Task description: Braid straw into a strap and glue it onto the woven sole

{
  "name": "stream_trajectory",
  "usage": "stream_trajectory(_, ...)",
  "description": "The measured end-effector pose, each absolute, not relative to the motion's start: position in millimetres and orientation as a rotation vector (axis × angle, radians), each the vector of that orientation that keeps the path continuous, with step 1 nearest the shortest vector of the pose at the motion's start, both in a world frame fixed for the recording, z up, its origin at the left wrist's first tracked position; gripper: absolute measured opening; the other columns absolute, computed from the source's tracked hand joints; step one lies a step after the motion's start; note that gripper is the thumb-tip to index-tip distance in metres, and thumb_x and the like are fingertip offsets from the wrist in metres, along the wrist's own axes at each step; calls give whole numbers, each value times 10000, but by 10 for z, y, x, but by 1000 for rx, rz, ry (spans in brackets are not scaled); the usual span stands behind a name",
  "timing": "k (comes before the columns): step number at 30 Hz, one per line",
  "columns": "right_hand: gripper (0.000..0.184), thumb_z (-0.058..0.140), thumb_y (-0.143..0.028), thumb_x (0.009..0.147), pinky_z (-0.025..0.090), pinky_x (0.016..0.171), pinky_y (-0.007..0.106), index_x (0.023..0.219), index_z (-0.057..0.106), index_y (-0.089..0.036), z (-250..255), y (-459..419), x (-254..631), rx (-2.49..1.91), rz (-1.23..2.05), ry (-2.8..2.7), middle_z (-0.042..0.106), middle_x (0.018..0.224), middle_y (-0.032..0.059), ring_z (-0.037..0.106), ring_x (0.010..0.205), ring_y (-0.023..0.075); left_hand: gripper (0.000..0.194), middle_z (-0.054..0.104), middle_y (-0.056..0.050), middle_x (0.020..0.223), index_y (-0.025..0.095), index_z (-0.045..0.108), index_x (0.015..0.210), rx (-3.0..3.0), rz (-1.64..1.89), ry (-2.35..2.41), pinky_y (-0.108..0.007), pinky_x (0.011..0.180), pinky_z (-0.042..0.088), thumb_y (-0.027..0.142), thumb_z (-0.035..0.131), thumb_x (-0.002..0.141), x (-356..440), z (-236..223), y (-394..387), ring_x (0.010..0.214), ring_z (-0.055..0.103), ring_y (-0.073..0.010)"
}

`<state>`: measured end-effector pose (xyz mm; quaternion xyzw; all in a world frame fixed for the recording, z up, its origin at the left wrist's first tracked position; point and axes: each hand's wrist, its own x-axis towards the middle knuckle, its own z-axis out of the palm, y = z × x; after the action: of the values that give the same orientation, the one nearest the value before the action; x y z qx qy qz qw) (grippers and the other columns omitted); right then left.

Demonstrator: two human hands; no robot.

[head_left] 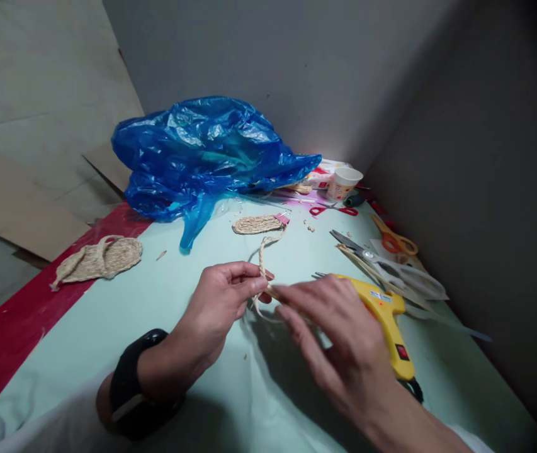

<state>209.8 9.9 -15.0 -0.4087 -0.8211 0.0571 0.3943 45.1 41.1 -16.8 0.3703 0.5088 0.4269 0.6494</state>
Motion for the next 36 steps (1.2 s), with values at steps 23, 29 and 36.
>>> stream_trajectory(23, 207, 506, -270, 994, 394, 671, 203, 859, 638, -185, -266, 334, 2056, -1168, 1156, -1715, 652, 796, -23, 572, 733, 113, 178, 660, 39, 664, 159, 604, 978, 1143, 945, 1196, -168, 442, 314, 163, 654, 807, 495, -74, 421, 520, 531, -50)
stream_trajectory(29, 188, 534, -214, 967, 412, 662, 178, 832, 663, -189, -251, 290, 1993, -1169, 1056, -1634, 666, 772, -43, 588, 710, 95, 132, 709, 31, 750, 198, 614, 987, 1331, 969, 1250, -221, 692, 473, 194, 614, 855, 488, -76, 384, 713, 655, -109)
stream_trajectory(36, 137, 574, -218, 944, 453, 706, 185, 955, 709, -196, -263, 270, 1978, -1184, 1005, -1563, 697, 870, -38, 629, 772, 97, 124, 727, 22, 749, 194, 631, 938, 1397, 1016, 1345, -232, 715, 496, 191, 650, 816, 503, -54, 359, 729, 688, -132)
